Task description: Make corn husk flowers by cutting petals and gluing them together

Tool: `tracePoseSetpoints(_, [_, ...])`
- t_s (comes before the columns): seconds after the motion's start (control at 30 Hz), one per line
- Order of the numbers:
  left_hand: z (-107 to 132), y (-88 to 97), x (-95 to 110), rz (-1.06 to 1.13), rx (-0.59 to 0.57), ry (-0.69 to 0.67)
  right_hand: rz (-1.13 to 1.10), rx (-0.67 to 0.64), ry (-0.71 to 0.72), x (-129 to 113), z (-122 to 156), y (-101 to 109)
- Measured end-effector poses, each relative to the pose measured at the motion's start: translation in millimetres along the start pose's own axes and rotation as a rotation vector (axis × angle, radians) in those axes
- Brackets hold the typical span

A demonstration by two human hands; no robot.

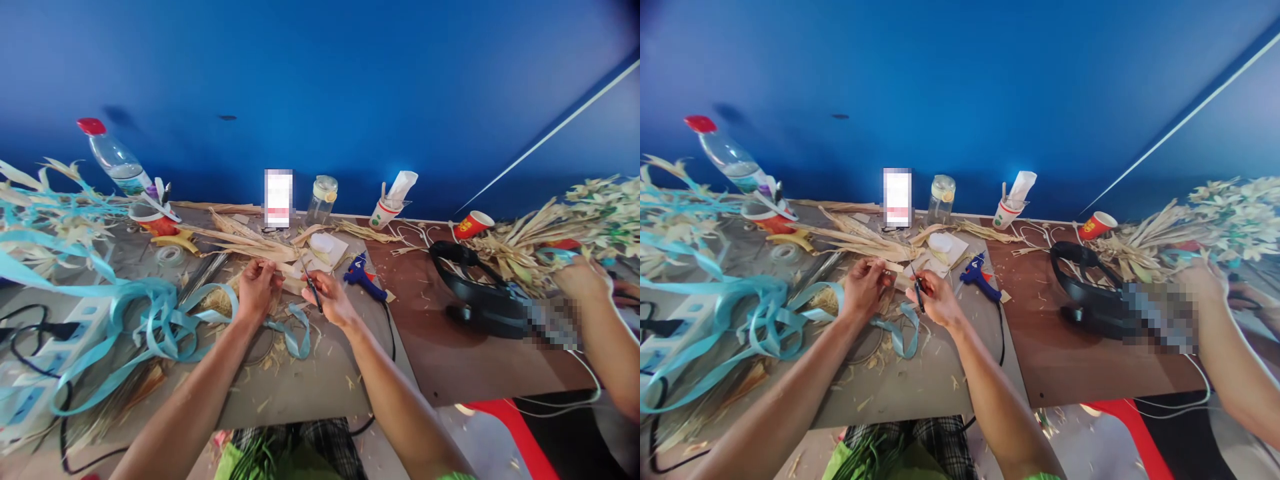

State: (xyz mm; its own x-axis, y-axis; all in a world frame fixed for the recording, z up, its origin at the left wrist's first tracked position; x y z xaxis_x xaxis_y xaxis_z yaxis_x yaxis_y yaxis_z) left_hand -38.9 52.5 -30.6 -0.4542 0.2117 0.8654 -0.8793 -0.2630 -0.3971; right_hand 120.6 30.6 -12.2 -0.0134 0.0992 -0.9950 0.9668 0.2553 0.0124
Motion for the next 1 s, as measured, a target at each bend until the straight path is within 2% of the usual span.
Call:
tracePoseSetpoints(0.2, [1.1, 0.4, 5.6, -0.032, 0.045, -0.063, 0.123, -0.109, -0.031, 8.1, 0.8, -2.4])
tracePoseSetpoints(0.4, [0.4, 2.6, 8.4, -0.161, 0.084, -0.143, 0.103, -0.164, -0.079, 5.3, 1.4, -4.1])
tracePoseSetpoints(0.63, [1.6, 3.0, 9.8, -0.246, 0.078, -0.198, -0.012, -0.179, -0.130, -0.8, 3.1, -7.1])
tracePoseSetpoints(1.0, [-2.3, 5.7, 6.7, -0.255, 0.055, -0.202, -0.027, -0.188, -0.141, -1.4, 3.2, -6.7])
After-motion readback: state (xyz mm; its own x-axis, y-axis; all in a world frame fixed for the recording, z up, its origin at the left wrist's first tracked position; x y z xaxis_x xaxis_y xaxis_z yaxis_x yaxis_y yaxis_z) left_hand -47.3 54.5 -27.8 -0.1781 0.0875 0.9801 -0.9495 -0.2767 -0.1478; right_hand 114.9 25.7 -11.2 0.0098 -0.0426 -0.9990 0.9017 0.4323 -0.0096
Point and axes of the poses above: each hand's wrist, its own z-axis away from the middle knuckle, its own y-axis out of the back of the hand, x = y × z, the point moved 4 cm from there along -z, towards the middle knuckle, and after that the axes turned 11 degrees about y, right-handed, at the moved point
